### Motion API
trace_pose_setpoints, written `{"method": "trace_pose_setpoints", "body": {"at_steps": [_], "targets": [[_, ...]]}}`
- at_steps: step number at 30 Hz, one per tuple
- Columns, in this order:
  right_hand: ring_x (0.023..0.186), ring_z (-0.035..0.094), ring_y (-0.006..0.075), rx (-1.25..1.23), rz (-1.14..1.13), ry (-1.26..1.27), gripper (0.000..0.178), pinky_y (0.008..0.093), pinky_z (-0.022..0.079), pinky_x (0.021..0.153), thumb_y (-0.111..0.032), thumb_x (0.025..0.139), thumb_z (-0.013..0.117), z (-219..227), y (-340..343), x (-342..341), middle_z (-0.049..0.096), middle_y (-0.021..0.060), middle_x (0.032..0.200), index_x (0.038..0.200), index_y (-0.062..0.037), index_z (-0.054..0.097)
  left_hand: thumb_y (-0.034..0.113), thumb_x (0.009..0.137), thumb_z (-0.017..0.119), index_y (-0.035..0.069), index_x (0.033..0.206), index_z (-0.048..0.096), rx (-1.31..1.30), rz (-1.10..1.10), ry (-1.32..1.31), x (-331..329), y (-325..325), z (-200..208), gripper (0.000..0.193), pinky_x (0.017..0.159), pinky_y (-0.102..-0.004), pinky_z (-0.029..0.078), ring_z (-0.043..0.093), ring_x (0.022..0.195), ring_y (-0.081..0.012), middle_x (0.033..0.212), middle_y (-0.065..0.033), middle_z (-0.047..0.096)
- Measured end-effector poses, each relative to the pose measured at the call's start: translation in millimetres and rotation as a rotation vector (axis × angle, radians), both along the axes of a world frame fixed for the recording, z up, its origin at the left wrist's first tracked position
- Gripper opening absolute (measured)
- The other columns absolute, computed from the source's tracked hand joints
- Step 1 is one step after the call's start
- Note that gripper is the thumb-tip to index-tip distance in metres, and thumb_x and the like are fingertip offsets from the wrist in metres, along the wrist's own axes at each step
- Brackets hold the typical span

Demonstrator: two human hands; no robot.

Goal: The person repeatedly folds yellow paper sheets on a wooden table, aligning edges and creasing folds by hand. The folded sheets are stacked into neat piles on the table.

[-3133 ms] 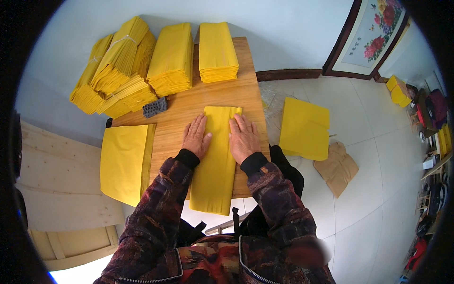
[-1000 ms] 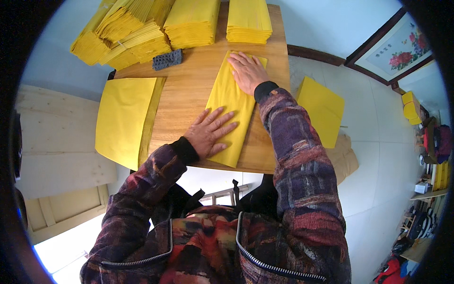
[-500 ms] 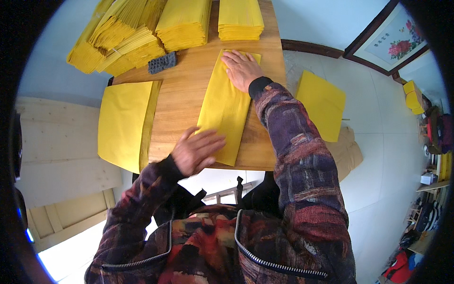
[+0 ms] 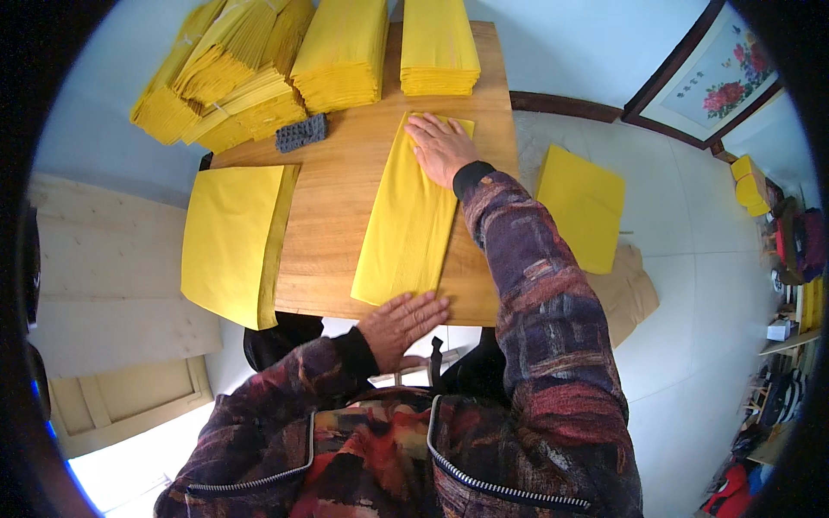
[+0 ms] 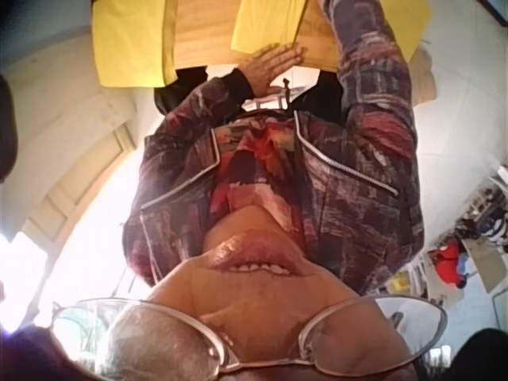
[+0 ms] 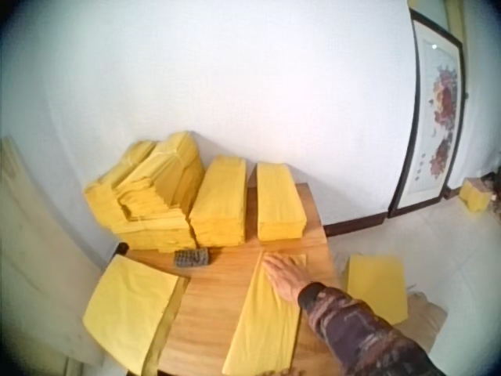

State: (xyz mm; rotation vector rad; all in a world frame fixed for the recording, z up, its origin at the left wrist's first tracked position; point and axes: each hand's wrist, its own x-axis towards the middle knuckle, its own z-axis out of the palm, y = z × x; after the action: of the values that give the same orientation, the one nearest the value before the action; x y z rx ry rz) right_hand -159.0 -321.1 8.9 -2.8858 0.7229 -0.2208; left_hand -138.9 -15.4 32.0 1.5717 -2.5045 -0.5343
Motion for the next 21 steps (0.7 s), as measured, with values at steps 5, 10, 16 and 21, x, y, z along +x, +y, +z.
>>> {"method": "trace_pose_setpoints", "body": {"at_steps": [5, 10, 16, 21], "targets": [[0.141, 0.025, 0.0208, -0.029, 0.021, -0.049, 0.047, 0.0439, 0.020, 0.115, -0.028, 0.097, 0.041, 0.4, 0.6, -1.5, 0.031, 0.0013, 0.151, 0.141, -0.0128, 0.039, 0.041, 0.089, 0.058, 0.010, 0.145, 0.034, 0.119, 0.031, 0.583, 18.1, -8.0, 27.1, 0.068, 0.112, -0.0435, 0.029, 0.035, 0.137, -0.0294, 0.153, -0.0105, 0.029], [0.141, 0.024, 0.0218, -0.020, 0.019, -0.005, 0.048, 0.0450, 0.019, 0.115, -0.027, 0.097, 0.042, 2.8, 1.7, -2.3, 0.030, 0.0022, 0.152, 0.142, -0.0116, 0.038, 0.045, 0.090, 0.054, 0.012, 0.146, 0.030, -0.137, 0.317, 0.056, 35.7, -78.9, 15.3, 0.070, 0.114, -0.0465, 0.020, 0.025, 0.141, -0.0310, 0.154, -0.0125, 0.024], [0.142, 0.023, 0.0206, 0.049, 0.016, 0.007, 0.049, 0.0443, 0.017, 0.116, -0.028, 0.097, 0.039, 1.7, 1.4, -2.0, 0.027, 0.0015, 0.153, 0.144, -0.0126, 0.035, 0.061, 0.085, 0.049, 0.024, 0.150, 0.025, -0.114, 0.095, -0.207, 13.5, -32.2, -10.8, 0.078, 0.115, -0.0507, 0.010, 0.018, 0.144, -0.0261, 0.157, -0.0002, 0.020], [0.140, 0.026, 0.0217, 0.062, -0.001, -0.065, 0.046, 0.0438, 0.022, 0.114, -0.026, 0.096, 0.043, 10.0, 2.0, -2.1, 0.030, 0.0034, 0.151, 0.140, -0.0113, 0.038, 0.050, 0.085, 0.058, 0.020, 0.149, 0.027, 0.064, 0.040, 0.033, -4.8, 13.7, 1.6, 0.077, 0.116, -0.0483, 0.012, 0.021, 0.144, -0.0235, 0.156, 0.0004, 0.023]]}}
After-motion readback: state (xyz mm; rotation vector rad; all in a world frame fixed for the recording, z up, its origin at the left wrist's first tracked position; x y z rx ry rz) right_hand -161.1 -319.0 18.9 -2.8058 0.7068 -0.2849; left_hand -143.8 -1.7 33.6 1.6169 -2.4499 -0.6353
